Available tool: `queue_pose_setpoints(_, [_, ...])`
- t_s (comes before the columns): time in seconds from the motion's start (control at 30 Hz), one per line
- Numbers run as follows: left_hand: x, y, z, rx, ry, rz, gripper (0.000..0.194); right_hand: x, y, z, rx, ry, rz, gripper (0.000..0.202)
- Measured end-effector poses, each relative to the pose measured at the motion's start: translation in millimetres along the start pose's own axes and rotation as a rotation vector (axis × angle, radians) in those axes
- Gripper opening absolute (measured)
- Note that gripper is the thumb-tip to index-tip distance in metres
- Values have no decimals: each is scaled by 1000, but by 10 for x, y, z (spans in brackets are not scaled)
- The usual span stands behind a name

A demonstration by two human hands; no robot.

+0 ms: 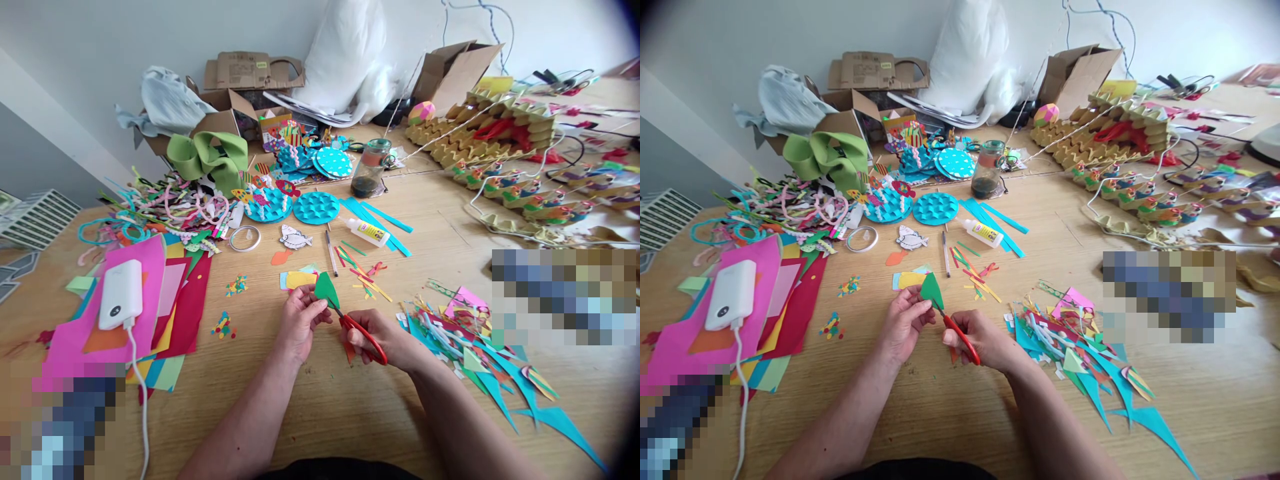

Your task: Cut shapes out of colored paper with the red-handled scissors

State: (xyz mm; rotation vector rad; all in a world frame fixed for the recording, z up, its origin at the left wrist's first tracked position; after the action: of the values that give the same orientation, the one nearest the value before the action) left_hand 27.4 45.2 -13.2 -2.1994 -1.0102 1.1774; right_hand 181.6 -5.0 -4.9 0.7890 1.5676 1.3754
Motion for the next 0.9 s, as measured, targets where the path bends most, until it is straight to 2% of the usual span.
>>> queue_pose_setpoints(0.9, [-28, -11, -30, 19, 3, 8, 39, 11, 48, -12, 8, 4, -18, 62])
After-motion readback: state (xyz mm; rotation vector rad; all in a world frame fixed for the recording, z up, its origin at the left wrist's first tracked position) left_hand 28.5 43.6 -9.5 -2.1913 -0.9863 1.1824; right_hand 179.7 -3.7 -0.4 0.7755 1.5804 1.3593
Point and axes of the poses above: each hand's wrist, its own x-axis towards the middle knuckle, its own z-axis out of the back of the hand, y = z × x, the point moved 1 cm from there along x, towards the middle knuckle, and after that the axes turned 10 degrees about z, right-handed, at the moved point
